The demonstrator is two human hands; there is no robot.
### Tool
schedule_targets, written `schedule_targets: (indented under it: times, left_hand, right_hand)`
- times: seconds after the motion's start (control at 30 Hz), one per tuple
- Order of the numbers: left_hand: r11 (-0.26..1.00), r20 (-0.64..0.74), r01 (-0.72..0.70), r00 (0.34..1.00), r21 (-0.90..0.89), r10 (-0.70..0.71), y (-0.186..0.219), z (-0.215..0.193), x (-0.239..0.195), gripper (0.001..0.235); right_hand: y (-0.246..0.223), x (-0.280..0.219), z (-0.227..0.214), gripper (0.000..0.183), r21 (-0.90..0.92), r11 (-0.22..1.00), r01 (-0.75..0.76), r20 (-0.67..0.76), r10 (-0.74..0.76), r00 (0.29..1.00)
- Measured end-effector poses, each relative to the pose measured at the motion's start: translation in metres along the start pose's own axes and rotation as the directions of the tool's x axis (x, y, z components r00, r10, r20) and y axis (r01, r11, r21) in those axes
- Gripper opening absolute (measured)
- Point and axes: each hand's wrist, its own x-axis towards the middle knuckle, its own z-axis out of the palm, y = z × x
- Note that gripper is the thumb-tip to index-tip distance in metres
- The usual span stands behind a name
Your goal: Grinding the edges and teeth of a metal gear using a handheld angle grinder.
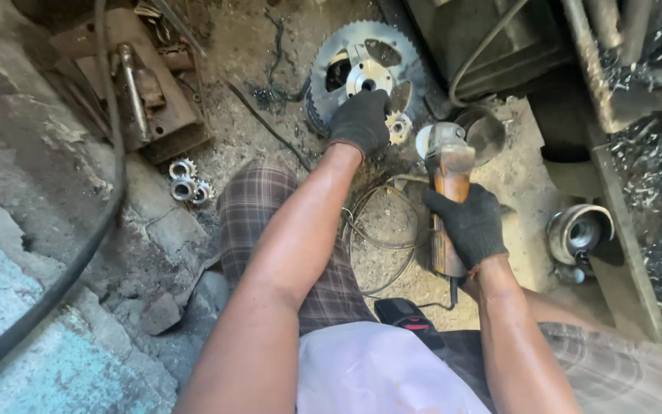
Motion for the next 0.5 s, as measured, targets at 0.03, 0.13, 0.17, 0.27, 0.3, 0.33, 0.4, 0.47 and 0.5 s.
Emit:
schedule_targets:
  times: [0.03,0.13,0.17,0.27,0.3,0.33,0.4,0.47,0.5]
  left_hand:
    - [1.0,0.0,-0.001,1.0,0.008,0.001,0.005,-0.007,-0.007,0.026]
    - [1.0,0.026,-0.004,1.0,0.021,0.004,0.018,-0.019,-0.02,0.029]
    - [1.0,0.012,-0.005,1.0,0.03,0.005,0.017,-0.017,-0.019,0.032]
    - [0.999,0.011,0.009,1.0,0.049,-0.01,0.011,-0.012,-0.012,0.032]
    - [0.999,0.02,0.02,1.0,0.05,-0.021,0.012,-0.009,-0.008,0.03]
    - [0.999,0.026,0.013,1.0,0.052,-0.014,0.012,-0.009,-0.007,0.03]
    - [0.999,0.012,0.028,1.0,0.036,-0.028,0.01,-0.011,-0.009,0.025]
    - [0.998,0.015,0.036,0.999,0.05,-0.036,0.011,-0.01,-0.009,0.027]
    - [0.997,0.02,0.036,0.999,0.065,-0.037,0.011,-0.011,-0.009,0.028]
  right_hand:
    - [-0.002,0.002,0.003,0.068,0.008,1.0,0.0,0.001,0.0,1.0]
    - [-0.013,0.004,0.006,0.061,0.018,0.999,0.028,0.027,-0.029,0.999]
    - [-0.02,0.001,0.005,0.07,-0.013,0.999,0.05,0.032,-0.05,0.998]
    - [-0.031,0.002,0.006,0.078,-0.026,0.996,0.089,0.044,-0.088,0.995]
    - [-0.032,0.005,0.003,0.077,-0.018,0.994,0.109,0.043,-0.108,0.993]
    - [-0.031,0.005,0.003,0.077,-0.015,0.995,0.102,0.037,-0.101,0.994]
    - [-0.031,0.006,0.003,0.079,-0.066,0.994,0.082,0.063,-0.078,0.995]
    - [-0.029,0.003,0.001,0.082,-0.084,0.995,0.058,0.077,-0.051,0.996]
    - [-0.029,0.002,0.0,0.085,-0.099,0.995,0.03,0.083,-0.021,0.996]
